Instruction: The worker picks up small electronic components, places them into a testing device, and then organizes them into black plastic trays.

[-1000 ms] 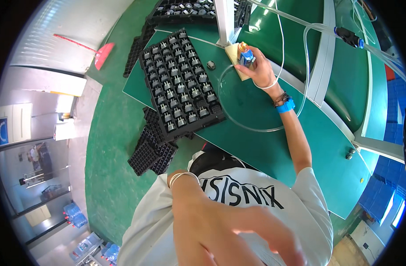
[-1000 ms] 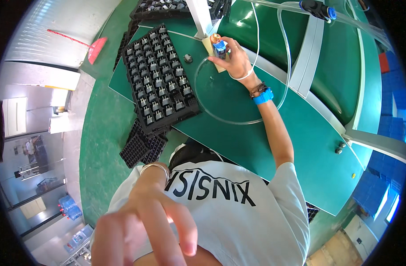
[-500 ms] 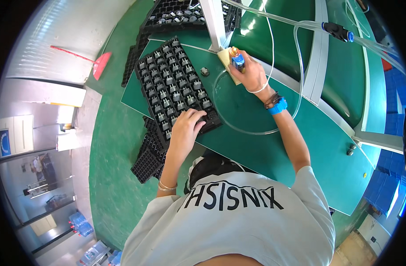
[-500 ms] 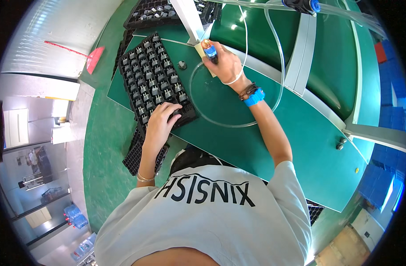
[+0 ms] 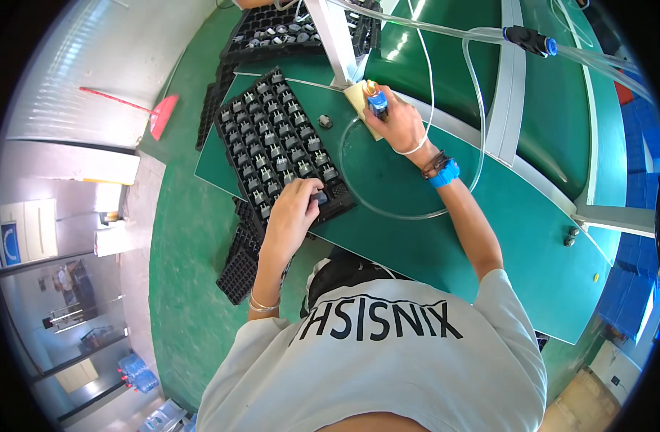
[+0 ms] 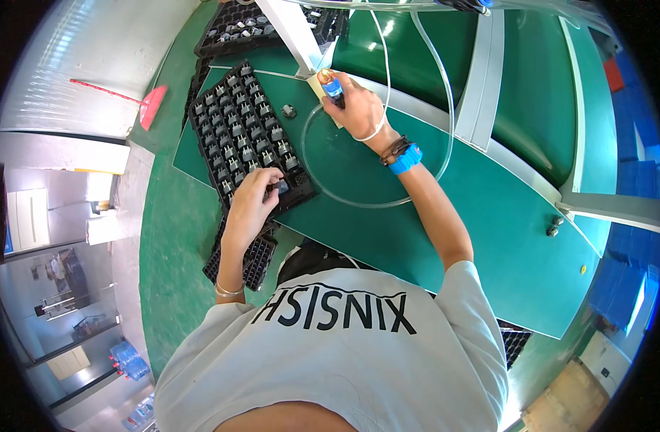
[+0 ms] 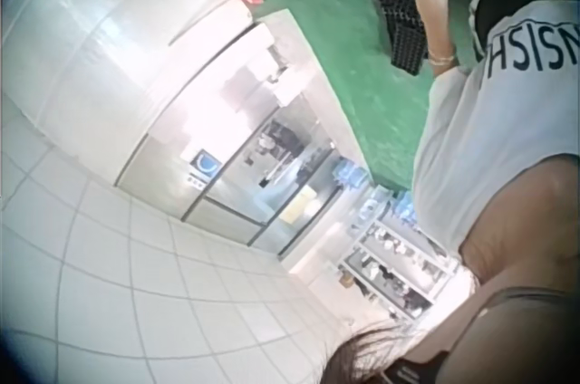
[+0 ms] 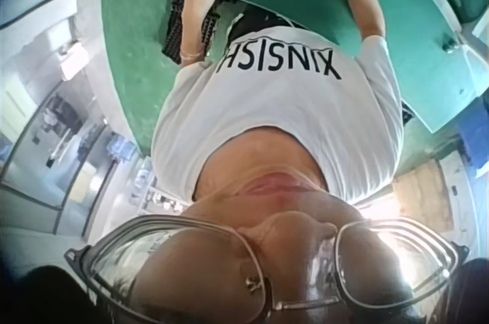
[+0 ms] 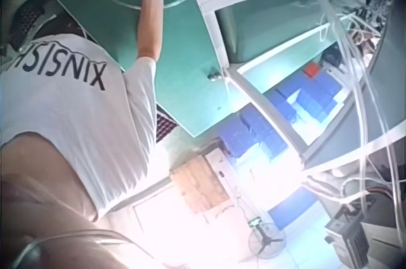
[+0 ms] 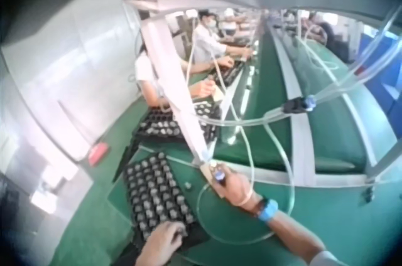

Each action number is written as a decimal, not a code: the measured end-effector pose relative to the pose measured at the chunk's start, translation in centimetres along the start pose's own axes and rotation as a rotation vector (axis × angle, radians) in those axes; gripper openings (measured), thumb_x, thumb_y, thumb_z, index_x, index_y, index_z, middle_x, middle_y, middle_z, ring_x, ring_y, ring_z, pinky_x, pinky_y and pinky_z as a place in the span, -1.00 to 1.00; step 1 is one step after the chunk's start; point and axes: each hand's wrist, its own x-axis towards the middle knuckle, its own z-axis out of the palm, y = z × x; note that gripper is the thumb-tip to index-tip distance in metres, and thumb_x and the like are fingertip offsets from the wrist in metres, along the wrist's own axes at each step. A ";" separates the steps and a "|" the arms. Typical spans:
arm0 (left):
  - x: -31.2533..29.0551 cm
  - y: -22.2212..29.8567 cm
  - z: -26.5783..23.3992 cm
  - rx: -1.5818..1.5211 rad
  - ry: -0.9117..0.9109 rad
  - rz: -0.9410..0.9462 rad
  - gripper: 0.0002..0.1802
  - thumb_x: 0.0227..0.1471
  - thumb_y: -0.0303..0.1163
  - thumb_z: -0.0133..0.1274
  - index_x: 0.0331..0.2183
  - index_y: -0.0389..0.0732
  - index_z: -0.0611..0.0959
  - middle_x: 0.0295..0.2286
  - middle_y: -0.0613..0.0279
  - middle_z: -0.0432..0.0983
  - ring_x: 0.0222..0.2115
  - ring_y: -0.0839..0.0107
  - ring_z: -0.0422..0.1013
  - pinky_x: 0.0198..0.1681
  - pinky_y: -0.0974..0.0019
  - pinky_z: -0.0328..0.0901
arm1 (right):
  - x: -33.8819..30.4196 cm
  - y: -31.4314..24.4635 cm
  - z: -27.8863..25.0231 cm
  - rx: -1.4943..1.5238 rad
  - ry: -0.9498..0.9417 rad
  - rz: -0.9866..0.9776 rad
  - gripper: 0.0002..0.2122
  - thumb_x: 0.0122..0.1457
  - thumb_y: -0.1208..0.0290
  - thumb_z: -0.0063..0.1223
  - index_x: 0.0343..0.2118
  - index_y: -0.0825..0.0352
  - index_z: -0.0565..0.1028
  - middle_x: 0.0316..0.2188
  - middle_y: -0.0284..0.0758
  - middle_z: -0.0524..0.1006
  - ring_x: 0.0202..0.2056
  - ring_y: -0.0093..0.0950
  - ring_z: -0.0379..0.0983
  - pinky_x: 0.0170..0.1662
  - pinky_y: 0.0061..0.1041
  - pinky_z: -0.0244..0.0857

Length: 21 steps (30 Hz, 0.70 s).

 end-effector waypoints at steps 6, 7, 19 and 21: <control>-0.7 -0.5 -1.1 -0.698 0.079 -0.130 -0.77 -0.05 -0.65 -0.10 -0.26 -0.30 0.45 -0.31 0.26 0.28 -0.30 0.48 0.35 -0.24 0.35 0.29 | 0.2 -0.6 -0.4 0.003 0.017 0.004 -0.60 0.01 0.26 0.04 -0.10 0.33 0.30 -0.57 -0.06 0.47 -0.51 -0.07 0.41 -0.45 -0.22 0.29; -0.8 -0.6 -1.1 -0.698 0.080 -0.129 -0.77 -0.05 -0.65 -0.10 -0.26 -0.30 0.45 -0.31 0.26 0.28 -0.30 0.48 0.35 -0.24 0.35 0.29 | 0.3 -0.6 -0.4 0.007 0.030 0.000 -0.60 0.01 0.26 0.04 -0.11 0.33 0.30 -0.56 -0.05 0.47 -0.51 -0.07 0.41 -0.45 -0.22 0.29; -1.5 -0.9 0.0 -0.985 -0.011 -0.086 -0.82 -0.06 -0.52 0.03 -0.31 -0.29 0.51 -0.23 0.28 0.25 -0.29 0.54 0.25 -0.18 0.44 0.17 | 0.5 -0.7 -0.3 0.028 -0.020 0.052 -0.58 -0.02 0.25 0.10 -0.13 0.34 0.31 -0.48 -0.09 0.48 -0.45 -0.09 0.42 -0.41 -0.26 0.31; -1.3 -0.4 0.1 -1.014 0.002 -0.120 -0.76 -0.09 -0.50 0.08 -0.28 -0.30 0.52 -0.24 0.27 0.31 -0.27 0.53 0.28 -0.16 0.43 0.19 | 0.5 -0.8 -0.4 0.022 0.042 0.013 -0.57 -0.04 0.24 0.12 -0.13 0.34 0.31 -0.43 -0.09 0.47 -0.42 -0.10 0.42 -0.39 -0.26 0.31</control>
